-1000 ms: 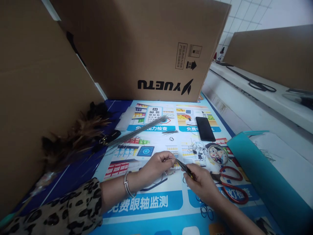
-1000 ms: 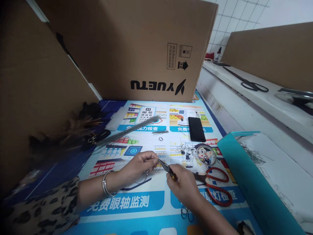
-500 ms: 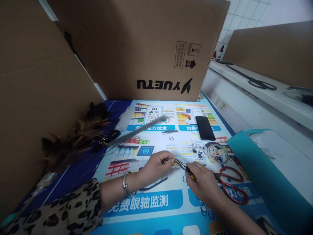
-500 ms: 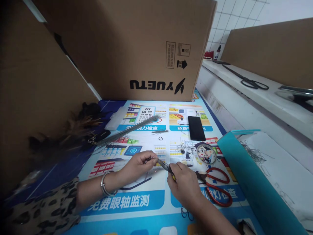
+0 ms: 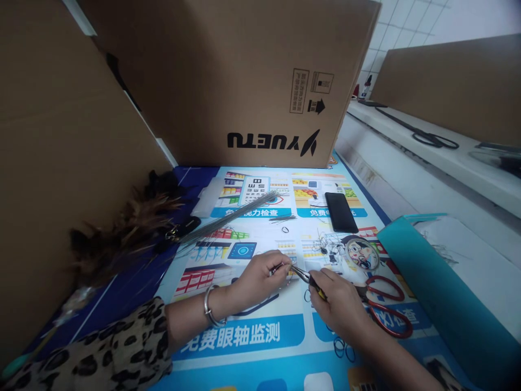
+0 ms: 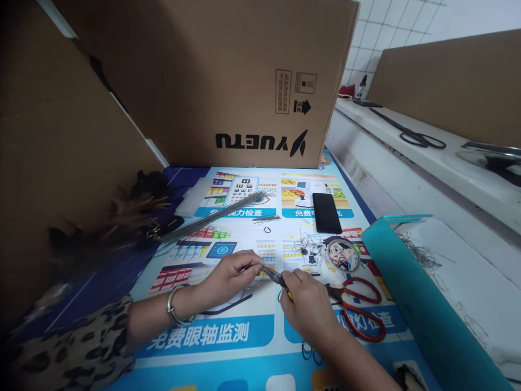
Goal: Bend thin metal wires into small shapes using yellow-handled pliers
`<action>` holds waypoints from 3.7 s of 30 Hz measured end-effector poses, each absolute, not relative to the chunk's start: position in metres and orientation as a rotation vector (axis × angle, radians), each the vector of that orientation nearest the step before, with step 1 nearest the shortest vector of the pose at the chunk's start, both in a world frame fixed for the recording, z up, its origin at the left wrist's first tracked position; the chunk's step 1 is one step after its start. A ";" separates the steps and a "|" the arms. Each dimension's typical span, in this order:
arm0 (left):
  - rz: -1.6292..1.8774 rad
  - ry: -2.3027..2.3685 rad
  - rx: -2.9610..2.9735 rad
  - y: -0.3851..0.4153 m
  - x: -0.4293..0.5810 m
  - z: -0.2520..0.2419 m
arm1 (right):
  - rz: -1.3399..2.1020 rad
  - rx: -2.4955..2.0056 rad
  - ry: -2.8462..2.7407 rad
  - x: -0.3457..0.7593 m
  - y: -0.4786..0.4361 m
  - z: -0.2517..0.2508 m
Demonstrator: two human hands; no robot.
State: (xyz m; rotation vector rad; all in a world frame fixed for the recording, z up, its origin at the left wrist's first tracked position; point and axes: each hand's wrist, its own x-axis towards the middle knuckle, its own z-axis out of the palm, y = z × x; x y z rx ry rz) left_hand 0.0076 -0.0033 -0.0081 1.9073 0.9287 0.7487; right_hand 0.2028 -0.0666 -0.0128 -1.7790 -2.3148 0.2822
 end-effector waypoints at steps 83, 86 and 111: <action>0.628 0.883 1.489 -0.001 0.007 -0.011 | 0.682 -1.722 -2.152 0.202 -0.062 -0.010; 0.629 0.896 1.531 -0.001 0.007 -0.009 | 0.505 -1.757 -2.208 0.201 -0.064 -0.012; 0.748 1.038 1.800 -0.004 0.010 -0.014 | 0.296 -1.824 -2.265 0.197 -0.067 -0.018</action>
